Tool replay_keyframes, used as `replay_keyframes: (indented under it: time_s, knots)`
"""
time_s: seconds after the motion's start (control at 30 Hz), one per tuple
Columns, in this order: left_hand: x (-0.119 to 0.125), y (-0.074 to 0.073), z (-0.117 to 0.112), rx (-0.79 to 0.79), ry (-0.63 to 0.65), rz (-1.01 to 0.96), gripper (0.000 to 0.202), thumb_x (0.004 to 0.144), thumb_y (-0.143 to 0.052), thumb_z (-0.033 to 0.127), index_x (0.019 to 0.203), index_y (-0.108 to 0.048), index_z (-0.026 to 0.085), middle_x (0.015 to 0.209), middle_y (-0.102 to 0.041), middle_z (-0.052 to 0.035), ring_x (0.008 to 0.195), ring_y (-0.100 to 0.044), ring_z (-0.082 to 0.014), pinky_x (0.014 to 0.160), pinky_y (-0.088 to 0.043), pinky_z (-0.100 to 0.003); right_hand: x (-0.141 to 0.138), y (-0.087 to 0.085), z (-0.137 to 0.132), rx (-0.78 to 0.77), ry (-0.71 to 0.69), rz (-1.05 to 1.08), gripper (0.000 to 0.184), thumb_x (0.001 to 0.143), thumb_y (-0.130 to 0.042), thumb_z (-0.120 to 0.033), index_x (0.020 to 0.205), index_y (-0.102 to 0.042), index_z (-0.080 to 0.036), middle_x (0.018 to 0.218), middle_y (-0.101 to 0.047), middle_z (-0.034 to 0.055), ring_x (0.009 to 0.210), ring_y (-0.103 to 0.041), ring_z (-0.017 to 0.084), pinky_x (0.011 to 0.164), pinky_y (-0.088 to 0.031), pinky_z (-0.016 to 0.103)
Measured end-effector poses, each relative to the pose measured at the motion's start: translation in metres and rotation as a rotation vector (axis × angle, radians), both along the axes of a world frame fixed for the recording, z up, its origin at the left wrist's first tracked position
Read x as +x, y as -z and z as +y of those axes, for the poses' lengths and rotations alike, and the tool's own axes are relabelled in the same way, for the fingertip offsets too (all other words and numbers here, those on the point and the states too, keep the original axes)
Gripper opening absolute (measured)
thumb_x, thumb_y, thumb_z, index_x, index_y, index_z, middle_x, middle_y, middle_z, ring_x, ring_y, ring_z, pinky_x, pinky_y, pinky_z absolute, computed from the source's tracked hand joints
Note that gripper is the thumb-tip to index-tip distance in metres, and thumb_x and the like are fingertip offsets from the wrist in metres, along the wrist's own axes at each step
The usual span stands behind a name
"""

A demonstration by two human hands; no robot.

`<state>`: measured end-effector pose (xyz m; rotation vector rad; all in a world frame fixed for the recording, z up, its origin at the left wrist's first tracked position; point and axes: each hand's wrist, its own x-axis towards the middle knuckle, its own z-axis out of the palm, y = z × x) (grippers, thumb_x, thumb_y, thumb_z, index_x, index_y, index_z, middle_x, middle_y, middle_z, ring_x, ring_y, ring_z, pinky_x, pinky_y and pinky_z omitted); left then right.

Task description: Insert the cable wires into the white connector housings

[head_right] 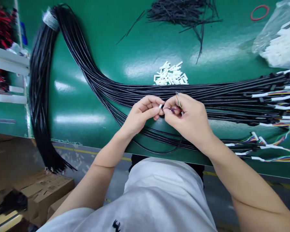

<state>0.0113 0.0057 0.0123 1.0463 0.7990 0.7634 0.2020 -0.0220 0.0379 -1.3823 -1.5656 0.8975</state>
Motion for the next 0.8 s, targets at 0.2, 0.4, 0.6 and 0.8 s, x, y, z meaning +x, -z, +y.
replay_keyframes:
  time_s: [0.2, 0.4, 0.6, 0.8]
  knots:
    - [-0.003, 0.001, -0.003, -0.088, 0.018, -0.060, 0.034, 0.090, -0.083, 0.046, 0.107, -0.070, 0.020, 0.088, -0.078, 0.0004, 0.077, -0.072, -0.0061, 0.068, -0.056, -0.017, -0.003, 0.006, -0.002, 0.158, 0.018, -0.102, 0.018, 0.081, -0.066, -0.008, 0.078, -0.062, -0.025, 0.071, -0.058, -0.0033, 0.056, -0.047, 0.012, 0.053, -0.037, 0.029]
    - [-0.004, 0.001, -0.006, -0.156, 0.030, -0.090, 0.034, 0.090, -0.084, 0.045, 0.107, -0.068, 0.020, 0.088, -0.080, 0.0009, 0.076, -0.074, -0.0058, 0.071, -0.058, -0.017, -0.002, 0.009, -0.003, 0.241, -0.010, -0.193, 0.023, 0.082, -0.064, -0.004, 0.081, -0.058, -0.026, 0.073, -0.058, -0.0028, 0.059, -0.051, 0.013, 0.053, -0.037, 0.031]
    - [-0.002, -0.001, -0.006, -0.189, 0.040, -0.065, 0.040, 0.086, -0.086, 0.049, 0.105, -0.068, 0.019, 0.088, -0.080, 0.0004, 0.075, -0.074, -0.0067, 0.069, -0.058, -0.018, -0.002, 0.013, -0.004, 0.326, -0.036, -0.297, 0.027, 0.082, -0.063, 0.000, 0.084, -0.056, -0.027, 0.074, -0.057, -0.0028, 0.060, -0.051, 0.014, 0.055, -0.036, 0.032]
    - [-0.001, 0.000, -0.005, -0.202, 0.045, -0.054, 0.043, 0.084, -0.088, 0.050, 0.103, -0.068, 0.018, 0.086, -0.080, 0.0008, 0.071, -0.073, -0.0058, 0.067, -0.057, -0.018, -0.003, 0.015, -0.003, 0.387, -0.016, -0.294, 0.026, 0.081, -0.063, -0.002, 0.084, -0.055, -0.026, 0.071, -0.053, -0.0050, 0.058, -0.050, 0.013, 0.054, -0.035, 0.031]
